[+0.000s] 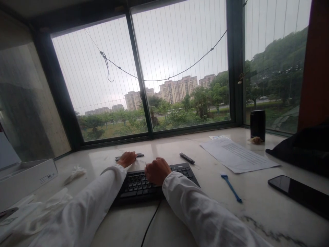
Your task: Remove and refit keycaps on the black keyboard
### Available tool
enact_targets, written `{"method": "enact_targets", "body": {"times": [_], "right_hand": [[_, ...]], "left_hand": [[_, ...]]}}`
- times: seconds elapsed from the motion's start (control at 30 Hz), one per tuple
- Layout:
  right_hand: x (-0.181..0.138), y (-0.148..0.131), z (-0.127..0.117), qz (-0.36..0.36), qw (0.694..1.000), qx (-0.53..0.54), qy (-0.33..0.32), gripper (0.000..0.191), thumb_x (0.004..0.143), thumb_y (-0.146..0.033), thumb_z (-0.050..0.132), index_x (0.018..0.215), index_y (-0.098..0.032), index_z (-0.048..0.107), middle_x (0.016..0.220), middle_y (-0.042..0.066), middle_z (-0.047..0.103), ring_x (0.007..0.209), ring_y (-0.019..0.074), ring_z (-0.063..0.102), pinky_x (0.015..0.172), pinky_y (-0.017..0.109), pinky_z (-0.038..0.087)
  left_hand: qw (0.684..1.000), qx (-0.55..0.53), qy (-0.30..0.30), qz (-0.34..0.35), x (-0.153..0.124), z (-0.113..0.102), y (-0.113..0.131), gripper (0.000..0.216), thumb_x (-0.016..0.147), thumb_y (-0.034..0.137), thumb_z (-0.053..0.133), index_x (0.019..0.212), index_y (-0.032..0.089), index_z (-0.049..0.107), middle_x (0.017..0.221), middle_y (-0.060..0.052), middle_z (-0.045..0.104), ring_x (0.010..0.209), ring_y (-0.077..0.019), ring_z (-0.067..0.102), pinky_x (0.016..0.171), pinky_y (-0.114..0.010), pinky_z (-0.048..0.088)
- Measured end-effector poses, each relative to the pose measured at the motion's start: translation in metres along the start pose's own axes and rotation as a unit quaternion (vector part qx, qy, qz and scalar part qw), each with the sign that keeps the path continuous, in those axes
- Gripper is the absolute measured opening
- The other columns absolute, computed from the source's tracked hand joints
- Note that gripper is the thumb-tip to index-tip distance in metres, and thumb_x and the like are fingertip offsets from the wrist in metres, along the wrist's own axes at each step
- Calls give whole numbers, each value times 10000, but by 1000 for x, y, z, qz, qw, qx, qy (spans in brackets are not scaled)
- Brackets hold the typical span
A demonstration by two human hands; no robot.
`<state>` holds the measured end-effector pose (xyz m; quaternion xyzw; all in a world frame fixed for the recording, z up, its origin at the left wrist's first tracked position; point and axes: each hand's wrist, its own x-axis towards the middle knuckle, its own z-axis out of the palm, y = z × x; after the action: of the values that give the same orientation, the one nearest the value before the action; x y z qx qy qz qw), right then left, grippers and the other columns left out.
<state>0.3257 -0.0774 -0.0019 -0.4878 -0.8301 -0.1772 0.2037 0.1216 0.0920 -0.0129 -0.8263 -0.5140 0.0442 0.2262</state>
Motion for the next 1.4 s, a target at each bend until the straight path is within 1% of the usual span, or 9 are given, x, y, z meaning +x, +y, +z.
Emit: {"method": "enact_targets", "body": {"times": [0.37, 0.5, 0.67, 0.83, 0.93, 1.0, 1.1, 1.23, 1.4], "right_hand": [[0, 1, 5, 3, 1000, -1, 21, 364, 866, -322, 408, 787, -166, 728, 739, 109, 707, 715, 206, 654, 715, 316, 435], [0, 2, 8, 4, 1000, -7, 23, 370, 866, -318, 402, 776, -164, 726, 727, 107, 705, 690, 199, 651, 708, 314, 433], [-1, 2, 7, -4, 1000, -7, 20, 367, 866, -314, 405, 767, -166, 726, 726, 100, 706, 684, 203, 653, 702, 314, 436], [-1, 1, 8, 4, 1000, -6, 16, 370, 870, -302, 403, 765, -152, 725, 725, 122, 705, 691, 201, 650, 702, 315, 434], [-1, 1, 9, 13, 1000, -12, 13, 377, 875, -298, 390, 768, -159, 724, 732, 124, 706, 700, 204, 647, 693, 313, 429], [-2, 2, 9, 13, 1000, -19, 8, 389, 882, -308, 376, 762, -170, 720, 730, 117, 706, 700, 204, 645, 692, 311, 425], [-3, 0, 7, 14, 999, -29, -6, 393, 893, -320, 366, 773, -185, 715, 741, 102, 709, 709, 196, 641, 698, 303, 418], [-4, -7, 5, 9, 999, -43, -15, 384, 898, -316, 368, 761, -196, 707, 734, 79, 710, 683, 188, 637, 683, 290, 406], [-4, -15, 5, 3, 999, -31, -33, 386, 913, -355, 367, 795, -229, 713, 727, 49, 713, 686, 172, 625, 685, 272, 387]], "left_hand": [[1000, 19, 11, 20, 0, 7, -3, 311, 885, 142, 342, 852, 110, 650, 943, -123, 621, 823, -224, 621, 759, -345, 434], [999, 6, 36, 18, -8, 0, -3, 322, 917, 218, 337, 857, 146, 645, 985, -103, 614, 818, -207, 624, 744, -322, 426], [986, -91, 139, -32, -20, -15, -5, 297, 927, 359, 353, 1007, 228, 608, 961, -57, 659, 833, -195, 630, 697, -272, 409], [967, -167, 179, -69, -33, -30, 1, 304, 914, 413, 365, 995, 241, 602, 832, -37, 685, 788, -211, 640, 689, -282, 413], [945, -247, 206, -63, -44, -35, 14, 285, 907, 410, 381, 945, 234, 601, 850, -35, 685, 821, -210, 639, 714, -285, 423], [921, -323, 214, -32, -51, -35, 23, 276, 906, 406, 389, 942, 224, 593, 887, -35, 680, 833, -195, 633, 727, -280, 433], [883, -427, 184, 61, -61, -36, 32, 241, 866, 389, 479, 962, 205, 602, 973, -42, 665, 896, -169, 612, 771, -268, 448], [835, -523, 105, 134, -73, -38, 27, 368, 815, 392, 560, 1113, 180, 601, 1029, -69, 651, 912, -159, 597, 707, -236, 464], [793, -573, -32, 206, -82, -37, 16, 376, 755, 418, 644, 1020, 153, 673, 965, -62, 677, 722, -110, 603, 609, -193, 433]]}}
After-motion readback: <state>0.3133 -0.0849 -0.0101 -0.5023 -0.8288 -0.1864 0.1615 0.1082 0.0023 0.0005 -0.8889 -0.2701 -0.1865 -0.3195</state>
